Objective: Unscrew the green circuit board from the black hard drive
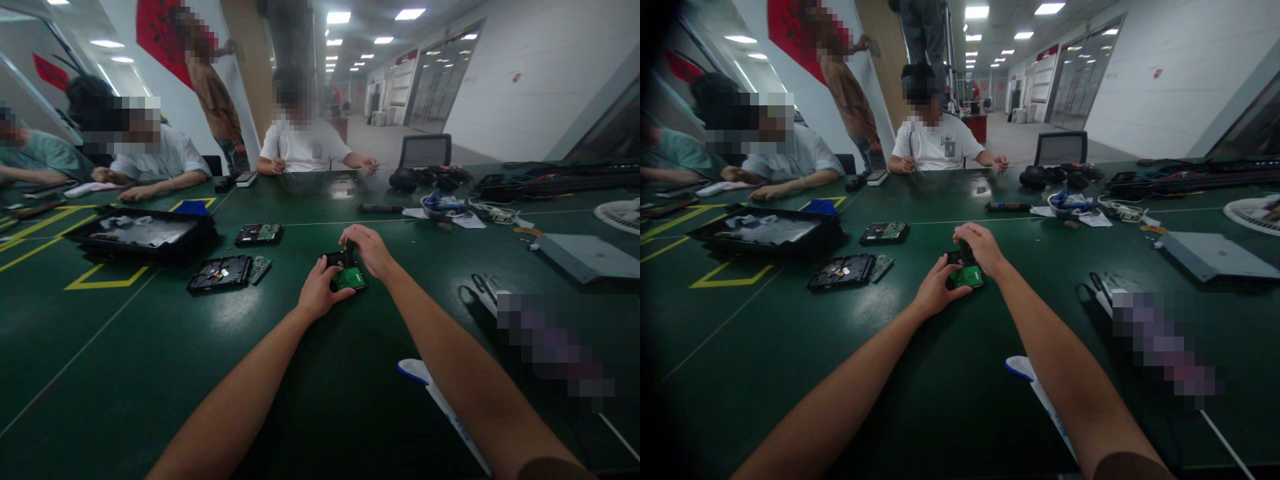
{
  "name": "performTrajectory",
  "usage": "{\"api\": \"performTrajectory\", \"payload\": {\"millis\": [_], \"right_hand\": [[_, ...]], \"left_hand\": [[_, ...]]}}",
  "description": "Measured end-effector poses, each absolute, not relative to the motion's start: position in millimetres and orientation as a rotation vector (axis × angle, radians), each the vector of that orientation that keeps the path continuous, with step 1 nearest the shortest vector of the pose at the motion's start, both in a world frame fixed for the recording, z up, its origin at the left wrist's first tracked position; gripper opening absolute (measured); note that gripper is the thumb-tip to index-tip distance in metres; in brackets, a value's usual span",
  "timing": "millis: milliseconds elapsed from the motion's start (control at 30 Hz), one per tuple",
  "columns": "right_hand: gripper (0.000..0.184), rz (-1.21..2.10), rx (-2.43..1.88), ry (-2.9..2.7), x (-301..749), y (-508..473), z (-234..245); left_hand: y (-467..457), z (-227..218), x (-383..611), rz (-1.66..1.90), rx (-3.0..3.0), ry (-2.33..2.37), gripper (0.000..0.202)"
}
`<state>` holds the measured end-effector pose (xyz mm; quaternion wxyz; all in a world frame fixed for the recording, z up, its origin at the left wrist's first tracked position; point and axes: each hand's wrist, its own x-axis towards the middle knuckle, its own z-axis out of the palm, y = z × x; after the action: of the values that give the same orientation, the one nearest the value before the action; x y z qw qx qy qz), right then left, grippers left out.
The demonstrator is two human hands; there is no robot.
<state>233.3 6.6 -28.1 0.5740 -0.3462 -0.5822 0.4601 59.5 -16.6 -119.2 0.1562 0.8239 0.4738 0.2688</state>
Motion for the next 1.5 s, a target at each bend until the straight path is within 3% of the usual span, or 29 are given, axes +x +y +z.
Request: {"api": "performTrajectory", "payload": {"millis": [567,1200,1500], "right_hand": [[0.025,1.048,-0.917,-1.452,239.2,1.7,-17.6],[0.024,1.286,-0.825,-1.439,245.1,-4.5,-8.0],[0.019,1.028,-0.942,-1.595,252.2,-5.6,0.5]], "left_hand": [[-18.5,-111.0,58.3,0.677,2.349,1.329,0.065],[-11.6,-106.1,62.4,0.656,2.268,1.323,0.066],[-13.2,-106.7,61.3,0.654,2.287,1.311,0.065]]}}
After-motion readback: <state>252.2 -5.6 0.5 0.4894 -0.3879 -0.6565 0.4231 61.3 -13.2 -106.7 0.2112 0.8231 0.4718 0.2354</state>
